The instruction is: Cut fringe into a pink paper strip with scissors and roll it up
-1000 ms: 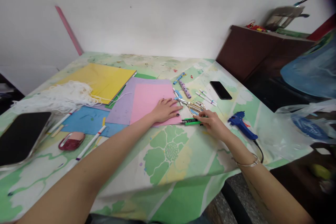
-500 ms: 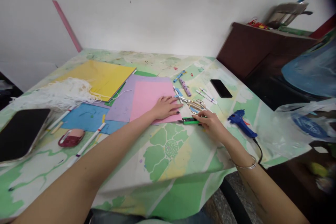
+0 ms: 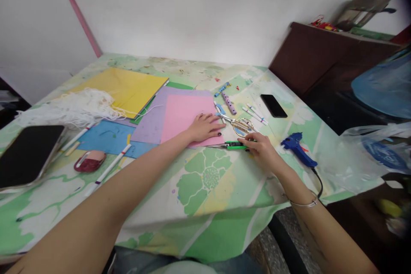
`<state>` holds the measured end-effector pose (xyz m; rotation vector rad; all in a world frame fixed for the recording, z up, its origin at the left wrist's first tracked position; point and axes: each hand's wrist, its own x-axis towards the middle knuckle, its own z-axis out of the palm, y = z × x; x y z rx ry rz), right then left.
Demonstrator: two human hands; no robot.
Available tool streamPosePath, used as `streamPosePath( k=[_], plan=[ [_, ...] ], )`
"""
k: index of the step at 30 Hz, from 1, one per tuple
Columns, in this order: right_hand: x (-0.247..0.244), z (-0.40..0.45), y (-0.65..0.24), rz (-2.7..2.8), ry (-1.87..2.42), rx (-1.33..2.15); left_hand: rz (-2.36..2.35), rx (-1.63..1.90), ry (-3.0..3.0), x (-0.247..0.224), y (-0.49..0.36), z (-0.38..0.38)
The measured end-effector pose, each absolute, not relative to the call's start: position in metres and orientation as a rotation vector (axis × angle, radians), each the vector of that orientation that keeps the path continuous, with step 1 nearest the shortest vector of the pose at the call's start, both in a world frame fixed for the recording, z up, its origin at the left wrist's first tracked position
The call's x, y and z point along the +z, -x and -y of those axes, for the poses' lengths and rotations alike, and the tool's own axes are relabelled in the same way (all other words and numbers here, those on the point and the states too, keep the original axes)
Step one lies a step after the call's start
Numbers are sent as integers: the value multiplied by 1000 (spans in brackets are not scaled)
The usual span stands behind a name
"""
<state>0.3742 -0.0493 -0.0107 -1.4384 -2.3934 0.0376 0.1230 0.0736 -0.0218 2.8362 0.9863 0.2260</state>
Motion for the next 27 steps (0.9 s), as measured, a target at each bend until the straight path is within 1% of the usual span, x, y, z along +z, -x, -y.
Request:
streamPosePath(
  k=[27],
  plan=[
    [-10, 35, -365, 2443, 1368, 63, -936, 314, -2725, -25, -125, -76]
  ],
)
